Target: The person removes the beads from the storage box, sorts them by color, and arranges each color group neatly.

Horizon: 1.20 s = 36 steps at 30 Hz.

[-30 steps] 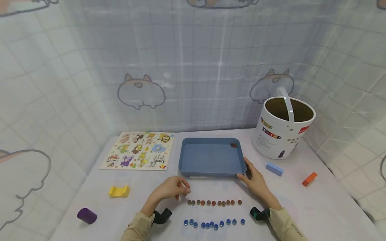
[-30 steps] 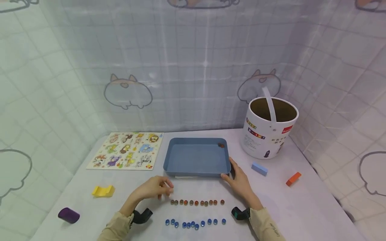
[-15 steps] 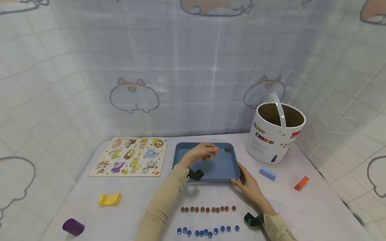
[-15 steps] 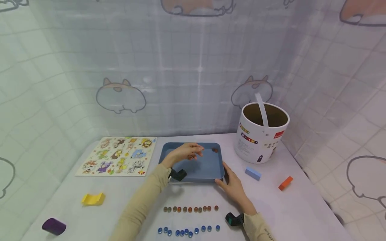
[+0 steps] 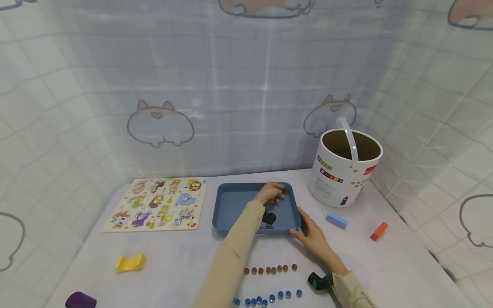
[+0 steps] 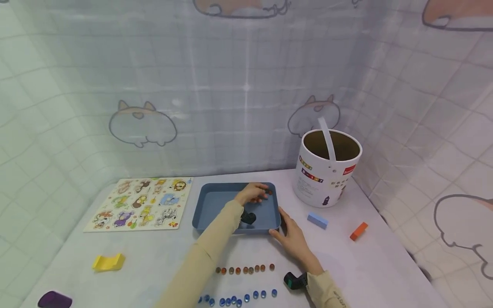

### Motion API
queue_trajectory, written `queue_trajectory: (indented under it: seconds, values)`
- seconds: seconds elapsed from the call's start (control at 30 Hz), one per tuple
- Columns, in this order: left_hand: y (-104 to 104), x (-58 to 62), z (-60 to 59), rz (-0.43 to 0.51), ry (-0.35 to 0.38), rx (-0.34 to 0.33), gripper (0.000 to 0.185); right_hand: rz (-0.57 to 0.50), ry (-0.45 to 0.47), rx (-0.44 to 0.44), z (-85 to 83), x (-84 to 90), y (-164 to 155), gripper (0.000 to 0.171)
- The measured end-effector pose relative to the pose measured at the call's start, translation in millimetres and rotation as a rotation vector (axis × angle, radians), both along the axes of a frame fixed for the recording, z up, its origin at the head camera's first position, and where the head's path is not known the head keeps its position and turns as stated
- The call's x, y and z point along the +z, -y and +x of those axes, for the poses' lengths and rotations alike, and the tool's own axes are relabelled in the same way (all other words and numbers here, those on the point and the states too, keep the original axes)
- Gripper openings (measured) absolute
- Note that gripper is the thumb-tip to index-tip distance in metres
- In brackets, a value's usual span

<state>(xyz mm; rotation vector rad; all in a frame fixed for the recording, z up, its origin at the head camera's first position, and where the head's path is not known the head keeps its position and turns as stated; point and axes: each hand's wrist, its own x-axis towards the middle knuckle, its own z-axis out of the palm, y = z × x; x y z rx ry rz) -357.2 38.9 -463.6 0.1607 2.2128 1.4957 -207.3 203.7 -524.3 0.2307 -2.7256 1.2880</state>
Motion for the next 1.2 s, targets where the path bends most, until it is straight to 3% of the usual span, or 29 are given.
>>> queue_trajectory:
  seconds: [0.2,0.37,0.6,0.7,0.83,1.03,1.2]
  values:
    - [-6.6,-8.8,-3.9,-0.113,-0.033,0.039,0.029,0.005,0.009,-0.005,-0.3,-1.4,0.7,0.08]
    - [-10.1,-5.9,-1.2,-0.216,-0.091,0.01,0.021,0.011,0.01,-0.008,-1.0,0.2,-0.6,0.08]
    - [-11.1,-1.9,6.1,-0.277,-0.162,0.008,0.016,0.003,0.018,-0.009,-1.4,-0.7,-0.6,0.08]
    - [-5.2,0.8,7.9,-0.215,-0.108,-0.011,0.02,0.008,0.026,-0.007,-1.1,-0.8,-1.3,0.081]
    - [15.2,9.1,9.3,-0.04,-0.014,-0.039,0.026,0.009,0.011,-0.01,-0.4,0.3,0.3,0.08]
    - [57.5,23.1,15.2,0.134,-0.02,-0.082,0.032,0.021,0.016,-0.01,-0.4,1.4,-0.4,0.081]
    - [101.1,32.9,35.3,0.183,-0.057,-0.083,0.025,0.029,0.023,0.0,-0.4,-0.5,-0.6,0.081]
